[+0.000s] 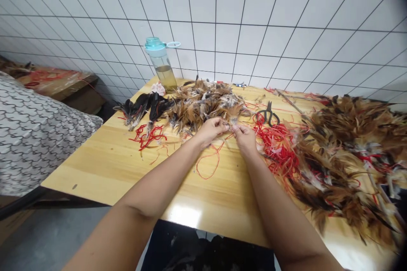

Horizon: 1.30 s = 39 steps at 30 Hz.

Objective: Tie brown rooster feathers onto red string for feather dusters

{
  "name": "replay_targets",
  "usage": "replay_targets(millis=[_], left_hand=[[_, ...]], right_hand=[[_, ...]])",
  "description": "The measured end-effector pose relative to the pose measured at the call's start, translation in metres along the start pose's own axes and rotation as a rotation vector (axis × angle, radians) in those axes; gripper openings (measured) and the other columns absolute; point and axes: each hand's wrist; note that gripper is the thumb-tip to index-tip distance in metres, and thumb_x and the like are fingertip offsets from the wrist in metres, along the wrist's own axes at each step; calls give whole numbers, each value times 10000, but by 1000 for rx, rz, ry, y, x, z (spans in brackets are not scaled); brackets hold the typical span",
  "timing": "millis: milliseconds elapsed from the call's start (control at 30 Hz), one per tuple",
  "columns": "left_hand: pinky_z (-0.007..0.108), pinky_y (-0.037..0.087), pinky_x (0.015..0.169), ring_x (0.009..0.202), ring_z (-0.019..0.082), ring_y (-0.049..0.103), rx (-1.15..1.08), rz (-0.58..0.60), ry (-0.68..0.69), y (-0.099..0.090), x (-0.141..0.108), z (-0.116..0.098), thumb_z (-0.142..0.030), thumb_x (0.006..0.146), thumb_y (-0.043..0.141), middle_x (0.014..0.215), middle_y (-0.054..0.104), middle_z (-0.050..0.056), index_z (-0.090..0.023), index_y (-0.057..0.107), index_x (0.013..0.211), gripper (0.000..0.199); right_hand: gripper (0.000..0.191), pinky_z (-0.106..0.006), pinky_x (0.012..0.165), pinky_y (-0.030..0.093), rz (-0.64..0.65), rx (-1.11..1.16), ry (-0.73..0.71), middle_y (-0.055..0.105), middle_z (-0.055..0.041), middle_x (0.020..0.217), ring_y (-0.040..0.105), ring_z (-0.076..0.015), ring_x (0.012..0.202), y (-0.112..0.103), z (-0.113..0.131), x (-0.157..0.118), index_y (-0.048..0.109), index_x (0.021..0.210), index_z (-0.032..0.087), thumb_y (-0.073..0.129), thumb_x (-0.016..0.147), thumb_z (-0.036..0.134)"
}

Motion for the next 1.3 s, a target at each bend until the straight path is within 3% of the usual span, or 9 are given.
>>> replay_targets(millis=[300, 533, 733, 933, 1100, 1300], left_hand=[[223, 399, 674, 643, 82, 510, 90, -58, 101, 1, 2, 2, -254, 581, 788, 670, 583, -40, -130, 626, 789, 292], [215, 398, 664, 662, 85, 508, 193, -6, 126, 4, -5, -5, -292, 668, 746, 723, 581, -27, -139, 610, 825, 258], [214, 403, 685, 709, 93, 486, 547, -241, 406, -5, -2, -12, -117, 726, 609, 795, 543, -10, -167, 547, 844, 142], [239, 438, 729, 736, 108, 503, 774, -280, 546, -14, -3, -12, -80, 767, 555, 887, 542, 19, -166, 540, 901, 159], [302, 429, 860, 935, 173, 512, 1108, -177, 668, -24, 6, -6, -79, 847, 472, 984, 555, 71, -172, 650, 1022, 266], [346, 405, 790, 957, 235, 446, 1461, -88, 601, -16, 25, 3, -148, 879, 494, 968, 545, 99, -219, 688, 1042, 263]], right_hand=[[309, -256, 524, 289, 114, -38, 11, 456, 39, 522, 358, -109, 513, -2, -1, 2, 614, 660, 190, 618, 665, 499], [333, -245, 519, 298, 135, -6, -8, 470, 45, 524, 380, -103, 517, -6, -5, 4, 570, 608, 202, 666, 667, 516], [374, -245, 497, 278, 107, 136, 35, 495, 37, 552, 362, -98, 510, -8, 2, 2, 578, 630, 208, 722, 628, 553], [387, -223, 457, 273, 78, 295, 99, 499, 44, 578, 371, -76, 503, -13, 7, 3, 582, 651, 199, 786, 581, 520], [391, -168, 440, 309, 5, 512, 203, 503, 63, 615, 391, -38, 502, -20, 8, 8, 564, 691, 189, 857, 535, 397], [329, -171, 419, 316, 1, 510, 194, 483, 61, 587, 395, -42, 485, -18, 7, 9, 567, 690, 188, 824, 614, 380]])
Point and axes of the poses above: each hand's wrist, its own x-axis towards the middle knuckle, its own y-axis out of the palm, z = x × y
